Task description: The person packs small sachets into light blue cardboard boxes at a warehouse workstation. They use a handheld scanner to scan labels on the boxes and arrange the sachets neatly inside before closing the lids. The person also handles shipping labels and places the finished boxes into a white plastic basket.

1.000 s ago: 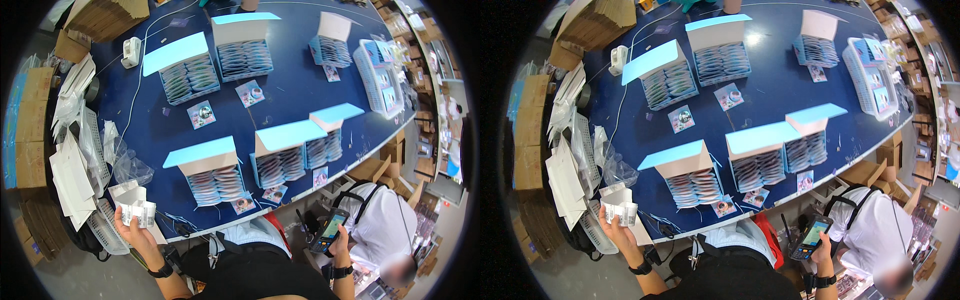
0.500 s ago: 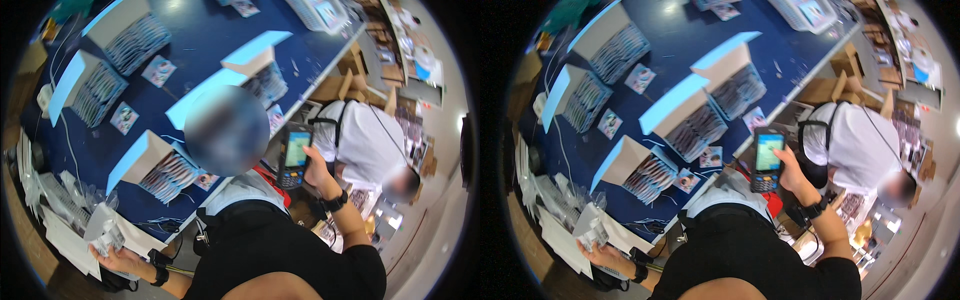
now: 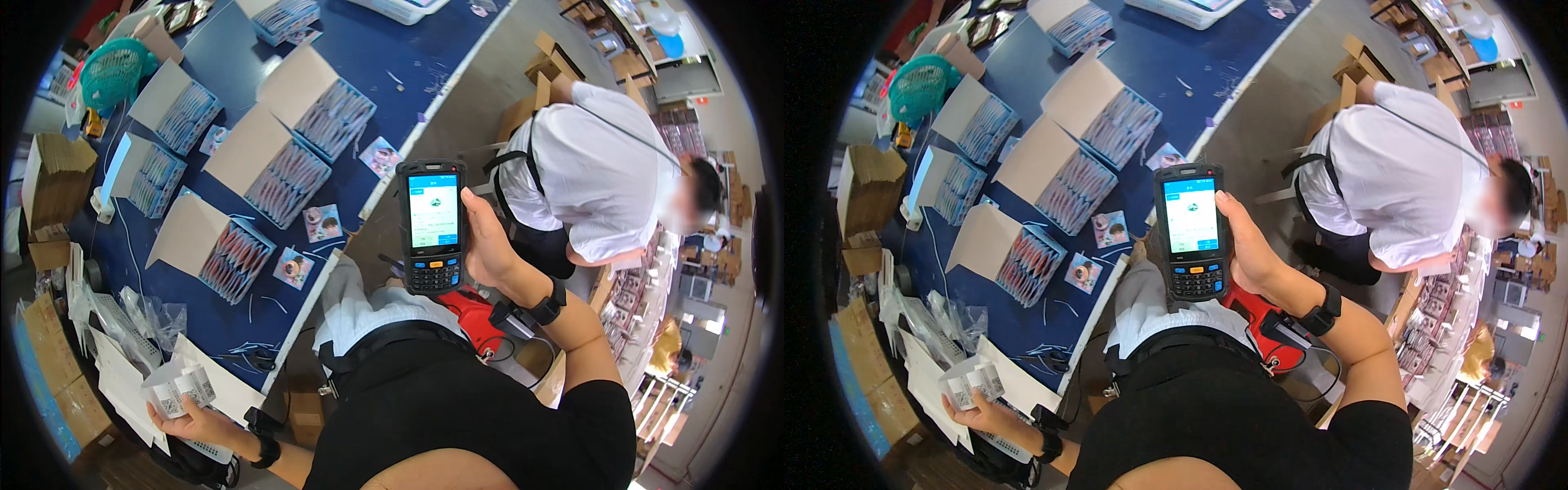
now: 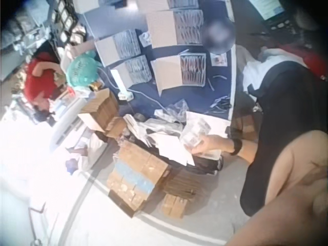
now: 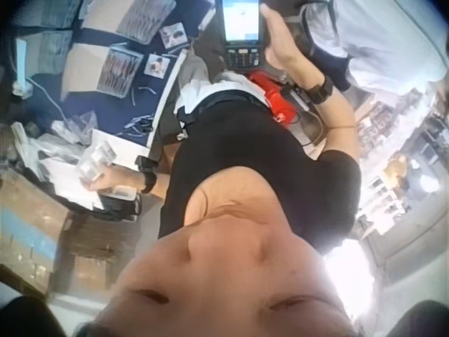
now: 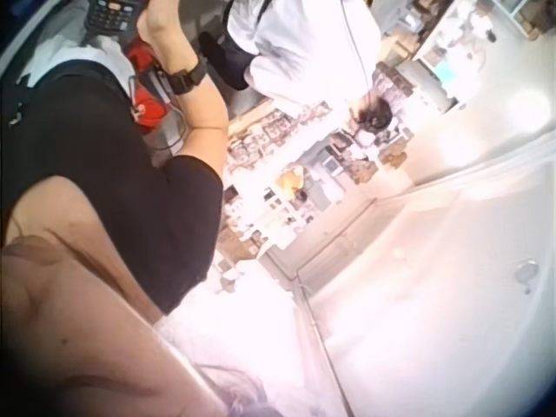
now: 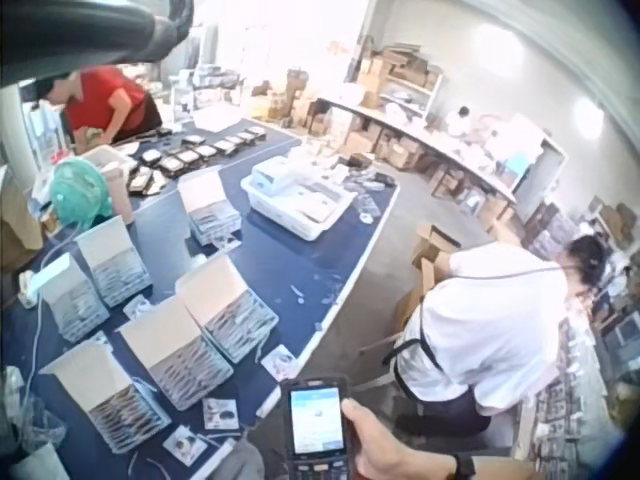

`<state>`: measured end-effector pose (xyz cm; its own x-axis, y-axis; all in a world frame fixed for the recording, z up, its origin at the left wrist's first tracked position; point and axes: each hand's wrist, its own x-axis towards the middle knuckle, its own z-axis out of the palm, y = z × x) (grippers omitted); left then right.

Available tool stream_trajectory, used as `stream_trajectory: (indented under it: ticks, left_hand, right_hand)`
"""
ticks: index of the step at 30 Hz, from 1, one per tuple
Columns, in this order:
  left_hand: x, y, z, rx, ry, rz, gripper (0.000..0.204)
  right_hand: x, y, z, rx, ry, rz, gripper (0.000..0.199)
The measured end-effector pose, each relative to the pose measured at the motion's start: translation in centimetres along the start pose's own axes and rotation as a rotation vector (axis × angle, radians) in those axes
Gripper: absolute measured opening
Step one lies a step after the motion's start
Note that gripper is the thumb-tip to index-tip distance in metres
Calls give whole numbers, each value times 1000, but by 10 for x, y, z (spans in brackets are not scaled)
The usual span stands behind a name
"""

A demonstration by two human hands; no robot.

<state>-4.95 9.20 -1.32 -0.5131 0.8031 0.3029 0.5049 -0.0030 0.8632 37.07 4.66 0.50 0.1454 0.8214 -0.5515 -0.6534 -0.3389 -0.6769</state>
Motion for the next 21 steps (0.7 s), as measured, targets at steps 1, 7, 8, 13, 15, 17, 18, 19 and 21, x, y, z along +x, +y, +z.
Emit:
stream_trajectory:
  ticks: [1,7,8,13,15,17,18,19,21]
  left_hand:
    - [-9,1,-2,-17,-42,39,59]
    - [-66,26,-5,-82,-247,90,58]
    - [-74,26,-4,-100,-295,117,58]
    - [-107,34,14,-302,-521,131,43]
    - [-124,49,28,-299,-592,180,42]
    - [-134,47,41,-367,-708,201,43]
    - [-142,51,45,-453,-738,158,43]
    - [-149,56,48,-493,-778,145,43]
    - [-162,67,41,-485,-746,157,44]
  right_hand:
    - [-13,3,-8,11,20,-19,51]
    - [-98,37,-76,166,87,-79,52]
    - [-115,44,-88,196,126,-100,52]
    - [-197,102,-168,527,373,-263,49]
    - [-248,134,-207,647,542,-374,47]
    - [-303,179,-264,722,683,-606,45]
    - [-324,195,-289,803,859,-651,44]
    - [-346,218,-320,888,996,-732,44]
    - [-382,255,-371,1008,1170,-844,40]
